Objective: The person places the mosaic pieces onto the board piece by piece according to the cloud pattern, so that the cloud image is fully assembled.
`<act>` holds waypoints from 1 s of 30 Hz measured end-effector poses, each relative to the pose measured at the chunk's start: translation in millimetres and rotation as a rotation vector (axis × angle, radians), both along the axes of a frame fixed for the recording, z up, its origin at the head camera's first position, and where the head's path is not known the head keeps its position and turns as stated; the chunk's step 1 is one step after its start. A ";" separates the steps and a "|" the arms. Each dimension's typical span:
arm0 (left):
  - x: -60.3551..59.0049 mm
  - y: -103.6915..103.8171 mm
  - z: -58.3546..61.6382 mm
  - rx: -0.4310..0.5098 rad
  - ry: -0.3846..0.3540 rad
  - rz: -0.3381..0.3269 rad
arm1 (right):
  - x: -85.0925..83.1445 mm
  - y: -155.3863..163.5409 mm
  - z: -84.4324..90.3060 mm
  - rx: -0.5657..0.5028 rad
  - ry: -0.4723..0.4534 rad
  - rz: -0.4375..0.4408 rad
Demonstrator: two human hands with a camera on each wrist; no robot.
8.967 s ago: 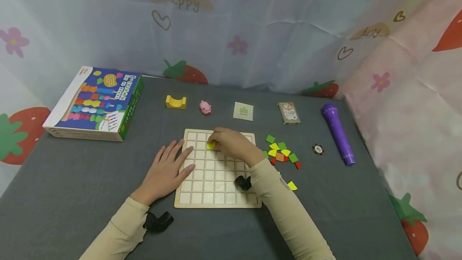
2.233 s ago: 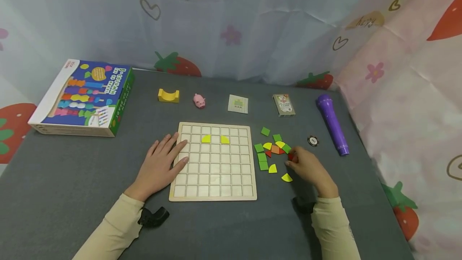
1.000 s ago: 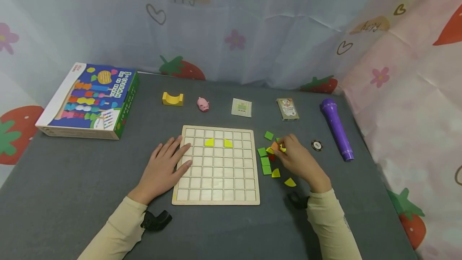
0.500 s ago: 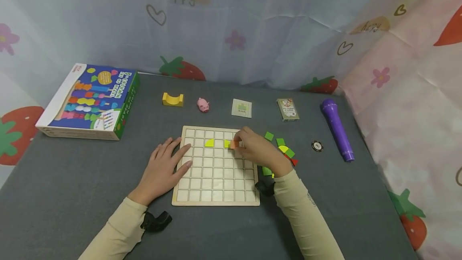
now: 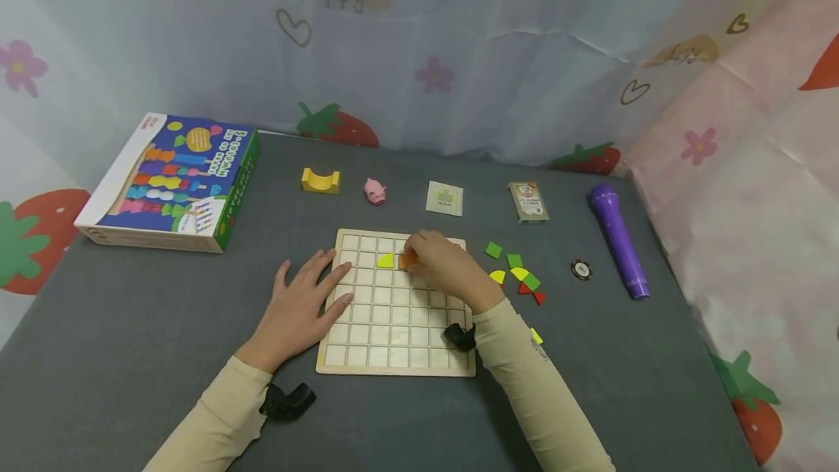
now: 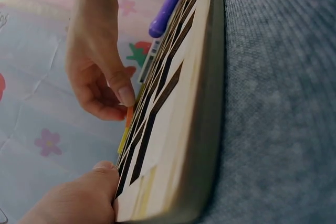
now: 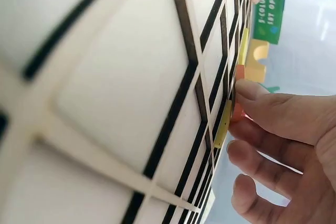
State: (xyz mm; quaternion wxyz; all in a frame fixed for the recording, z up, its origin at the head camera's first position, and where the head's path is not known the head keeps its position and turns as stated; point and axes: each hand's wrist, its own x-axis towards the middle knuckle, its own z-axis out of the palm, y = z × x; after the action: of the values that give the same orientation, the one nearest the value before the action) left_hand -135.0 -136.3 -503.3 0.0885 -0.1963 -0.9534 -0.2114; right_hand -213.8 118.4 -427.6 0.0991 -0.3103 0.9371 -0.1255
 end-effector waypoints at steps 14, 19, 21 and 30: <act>-0.3 3.0 -2.2 0.009 -0.024 0.009 | -2.7 -3.9 -4.3 0.023 0.040 0.040; -0.3 3.9 -1.1 0.011 -0.033 0.010 | -2.2 -2.9 -4.8 0.027 0.055 0.039; -0.4 3.4 -0.7 0.011 -0.030 0.009 | -1.3 -2.3 -3.2 0.025 0.054 0.035; -0.6 -0.3 2.4 0.017 -0.023 0.011 | 5.1 23.6 12.5 -0.009 0.080 0.007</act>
State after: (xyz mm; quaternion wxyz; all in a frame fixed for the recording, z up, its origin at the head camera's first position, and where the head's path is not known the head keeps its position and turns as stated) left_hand -135.6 -136.6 -500.9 0.0804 -0.1876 -0.9536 -0.2213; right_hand -208.7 142.0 -415.1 0.0604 -0.3186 0.9387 -0.1169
